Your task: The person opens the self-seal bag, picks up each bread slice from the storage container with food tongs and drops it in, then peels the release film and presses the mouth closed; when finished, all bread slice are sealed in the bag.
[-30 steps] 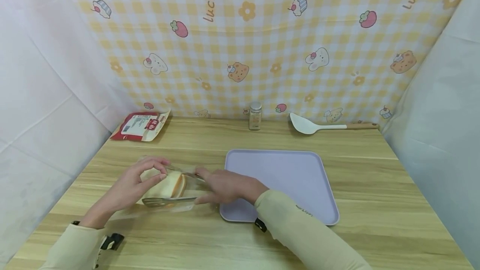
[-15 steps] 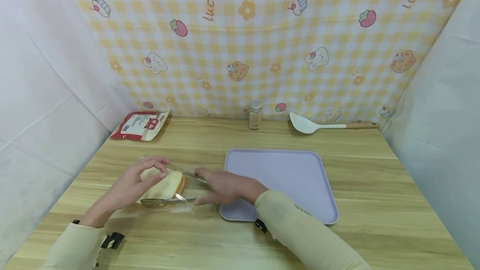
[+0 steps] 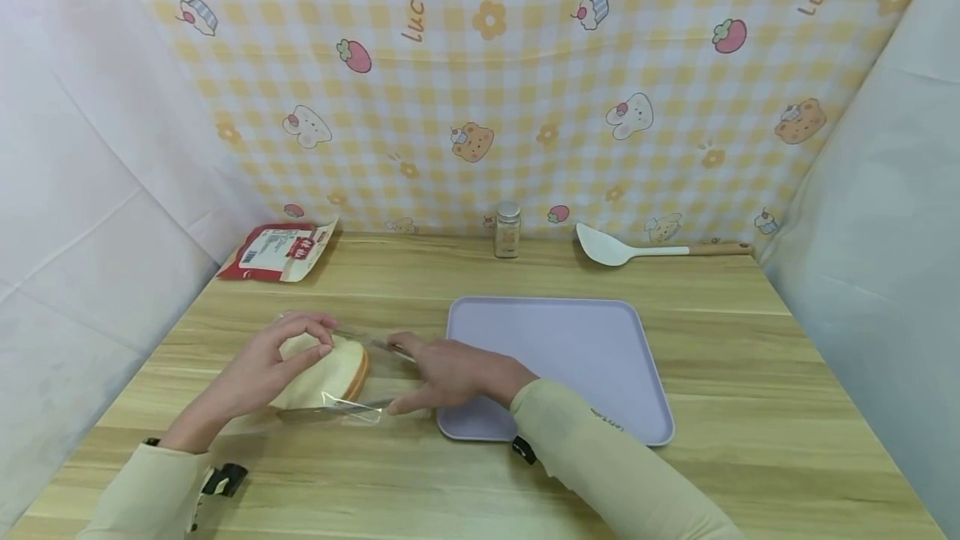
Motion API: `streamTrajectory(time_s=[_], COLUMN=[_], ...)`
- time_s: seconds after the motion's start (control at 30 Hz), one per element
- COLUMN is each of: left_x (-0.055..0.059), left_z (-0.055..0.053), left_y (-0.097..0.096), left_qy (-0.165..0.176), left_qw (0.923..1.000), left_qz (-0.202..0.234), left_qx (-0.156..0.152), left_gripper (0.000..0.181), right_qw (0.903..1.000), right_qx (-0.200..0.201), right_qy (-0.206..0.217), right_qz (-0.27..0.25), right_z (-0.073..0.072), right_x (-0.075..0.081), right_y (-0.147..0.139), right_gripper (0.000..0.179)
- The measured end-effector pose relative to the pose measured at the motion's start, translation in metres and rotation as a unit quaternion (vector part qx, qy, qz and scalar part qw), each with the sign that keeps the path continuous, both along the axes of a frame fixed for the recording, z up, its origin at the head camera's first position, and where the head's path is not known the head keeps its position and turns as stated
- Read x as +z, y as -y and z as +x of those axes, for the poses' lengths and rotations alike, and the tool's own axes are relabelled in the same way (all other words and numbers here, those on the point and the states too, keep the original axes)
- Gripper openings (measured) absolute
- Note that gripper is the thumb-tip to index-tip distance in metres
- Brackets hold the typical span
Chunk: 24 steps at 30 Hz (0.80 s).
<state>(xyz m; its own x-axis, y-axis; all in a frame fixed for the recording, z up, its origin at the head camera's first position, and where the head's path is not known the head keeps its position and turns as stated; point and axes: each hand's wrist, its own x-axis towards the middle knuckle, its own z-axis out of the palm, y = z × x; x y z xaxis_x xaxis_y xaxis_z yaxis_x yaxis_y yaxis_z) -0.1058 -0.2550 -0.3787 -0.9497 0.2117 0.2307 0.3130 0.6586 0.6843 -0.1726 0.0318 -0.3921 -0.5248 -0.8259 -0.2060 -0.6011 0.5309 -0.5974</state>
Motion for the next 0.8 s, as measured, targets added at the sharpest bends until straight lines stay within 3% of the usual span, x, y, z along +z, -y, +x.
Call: streamTrajectory(time_s=[0.5,0.8], left_x=[-0.002,-0.002], left_z=[-0.003,-0.004], left_y=[0.003,0.003], left_qy=[-0.003,0.006], left_qw=[1.0,1.0], left_qz=[0.008,0.008], left_qx=[-0.005,0.002], left_gripper=[0.004,0.005], right_qw=[0.9992,0.9995], right_qx=[-0.024,-0.027], right_qy=[0.032,0.013], right_qz=[0.001,0.008], right_z=[0.003,0.004], right_x=[0.007,0.01], right_y=[-0.022,-0.038], right_gripper=[0.099,0.095])
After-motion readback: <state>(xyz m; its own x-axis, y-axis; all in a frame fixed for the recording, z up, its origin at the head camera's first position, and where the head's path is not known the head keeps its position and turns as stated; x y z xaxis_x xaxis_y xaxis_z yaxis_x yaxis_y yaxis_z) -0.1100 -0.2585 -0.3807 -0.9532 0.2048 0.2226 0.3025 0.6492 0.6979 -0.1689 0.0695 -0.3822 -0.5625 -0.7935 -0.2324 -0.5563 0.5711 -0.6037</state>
